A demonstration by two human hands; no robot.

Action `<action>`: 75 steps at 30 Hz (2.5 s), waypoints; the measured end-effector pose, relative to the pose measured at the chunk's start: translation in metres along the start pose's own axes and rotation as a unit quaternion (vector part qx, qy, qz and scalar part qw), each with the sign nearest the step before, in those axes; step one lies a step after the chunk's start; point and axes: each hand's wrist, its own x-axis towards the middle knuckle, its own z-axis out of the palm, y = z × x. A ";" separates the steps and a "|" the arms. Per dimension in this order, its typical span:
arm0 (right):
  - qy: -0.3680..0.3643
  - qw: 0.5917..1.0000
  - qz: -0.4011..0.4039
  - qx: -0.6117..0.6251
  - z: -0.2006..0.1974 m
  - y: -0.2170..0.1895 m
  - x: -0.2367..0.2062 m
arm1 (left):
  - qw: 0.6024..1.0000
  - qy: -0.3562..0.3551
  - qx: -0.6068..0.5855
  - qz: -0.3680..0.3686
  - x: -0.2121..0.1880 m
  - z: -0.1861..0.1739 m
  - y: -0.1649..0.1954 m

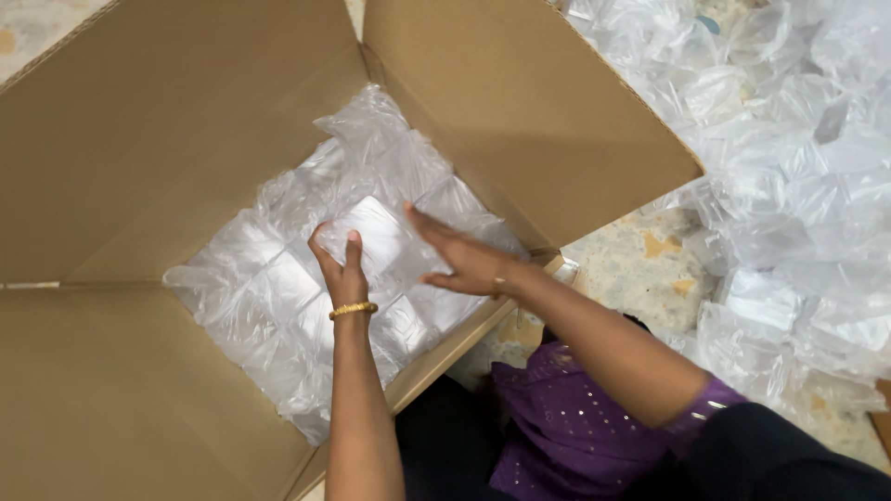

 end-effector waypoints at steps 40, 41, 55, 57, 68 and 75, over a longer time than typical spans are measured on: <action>0.360 0.804 0.420 -0.219 -0.064 0.068 -0.365 | 0.961 0.015 0.273 -0.031 -0.051 0.033 0.074; 0.360 0.847 0.375 -0.109 -0.074 0.043 -0.346 | 0.989 -0.035 0.139 -0.043 -0.074 0.033 0.091; 0.113 0.989 0.041 0.088 -0.114 -0.082 -0.228 | 0.857 -0.437 -0.210 -0.177 -0.217 0.121 0.161; 0.102 0.956 0.030 0.273 -0.114 -0.078 -0.235 | 0.860 -0.423 -0.204 -0.199 -0.218 0.122 0.160; 0.226 0.792 0.179 0.538 -0.103 -0.082 -0.230 | 0.952 -0.244 -0.130 -0.133 -0.222 0.128 0.100; 0.226 0.692 0.148 0.669 -0.099 -0.057 -0.256 | 0.960 -0.250 -0.124 -0.030 -0.237 0.170 0.110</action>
